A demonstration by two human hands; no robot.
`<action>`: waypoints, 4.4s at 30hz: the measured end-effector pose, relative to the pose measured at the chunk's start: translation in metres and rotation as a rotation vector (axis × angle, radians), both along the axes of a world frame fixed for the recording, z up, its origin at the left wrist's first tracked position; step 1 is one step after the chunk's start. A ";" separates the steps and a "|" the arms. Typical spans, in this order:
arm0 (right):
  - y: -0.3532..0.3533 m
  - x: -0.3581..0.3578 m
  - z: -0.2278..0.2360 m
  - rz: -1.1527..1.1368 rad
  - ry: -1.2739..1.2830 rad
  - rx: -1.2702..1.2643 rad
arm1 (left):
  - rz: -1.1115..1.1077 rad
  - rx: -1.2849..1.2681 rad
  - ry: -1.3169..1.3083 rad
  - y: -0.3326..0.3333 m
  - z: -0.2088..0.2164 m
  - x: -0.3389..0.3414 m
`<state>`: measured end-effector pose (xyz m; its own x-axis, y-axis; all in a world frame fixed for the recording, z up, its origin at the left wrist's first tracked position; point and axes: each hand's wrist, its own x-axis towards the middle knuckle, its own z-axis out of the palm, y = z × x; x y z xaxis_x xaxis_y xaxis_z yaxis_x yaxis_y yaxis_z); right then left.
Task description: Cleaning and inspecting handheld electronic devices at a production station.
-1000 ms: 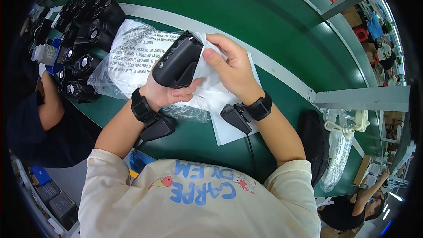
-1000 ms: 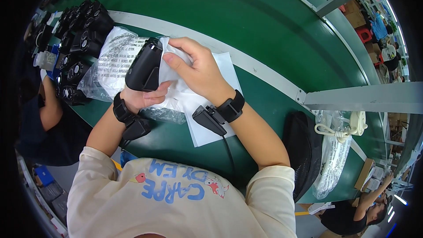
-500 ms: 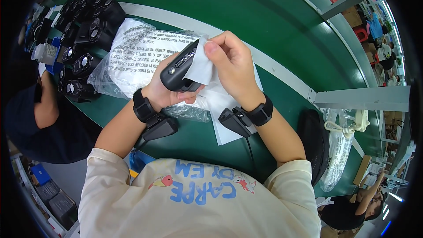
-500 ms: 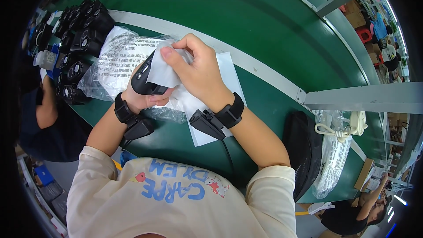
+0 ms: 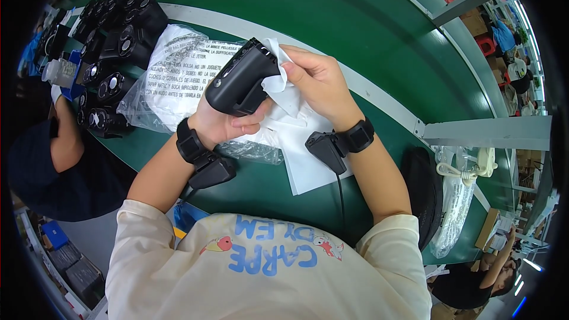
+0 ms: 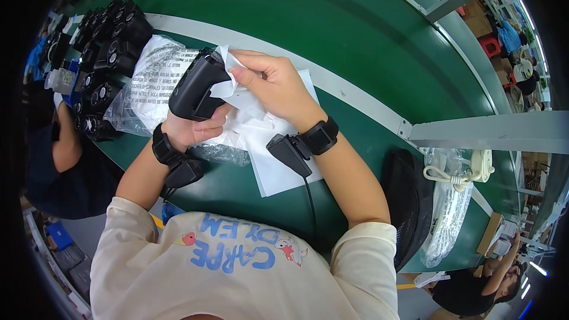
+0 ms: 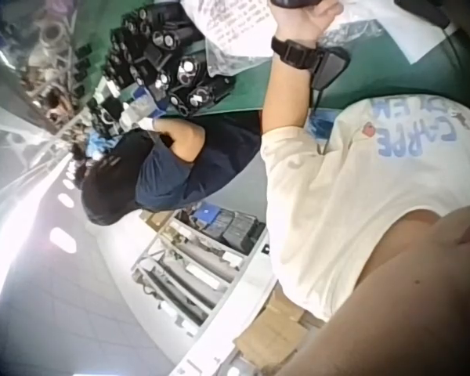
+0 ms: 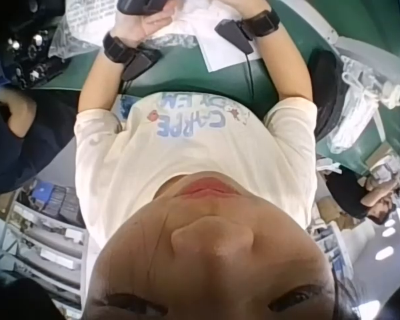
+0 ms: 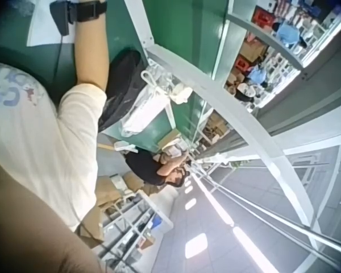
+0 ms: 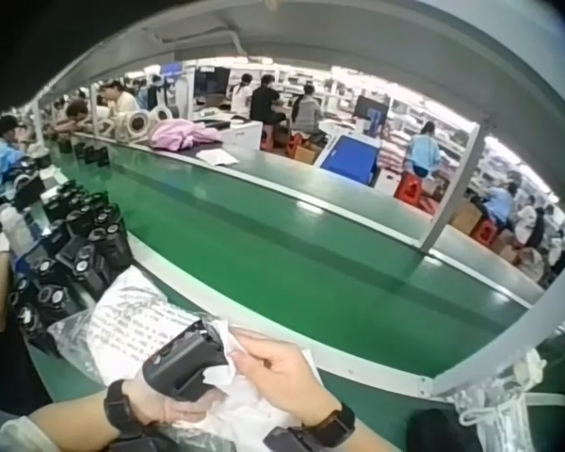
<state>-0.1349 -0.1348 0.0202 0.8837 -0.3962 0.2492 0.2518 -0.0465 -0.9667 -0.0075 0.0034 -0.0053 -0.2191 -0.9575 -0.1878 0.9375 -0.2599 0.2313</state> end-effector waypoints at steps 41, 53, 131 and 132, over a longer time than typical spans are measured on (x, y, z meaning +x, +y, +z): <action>0.022 0.000 0.015 -0.322 0.043 -0.337 | 0.040 -0.029 -0.077 -0.001 0.007 -0.006; 0.023 -0.003 0.010 -0.294 0.097 -0.334 | -0.013 -0.075 -0.136 -0.001 0.001 -0.004; 0.023 -0.001 -0.007 -0.184 -0.035 -0.267 | 0.012 0.011 -0.248 0.000 0.008 -0.007; 0.024 0.000 -0.007 -0.178 -0.064 -0.242 | 0.006 -0.029 -0.252 0.000 0.007 -0.006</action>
<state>-0.1346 -0.1109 0.0133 0.7853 -0.4653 0.4083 0.2793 -0.3223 -0.9045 -0.0138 0.0032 0.0012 -0.1630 -0.9644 -0.2083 0.8507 -0.2444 0.4654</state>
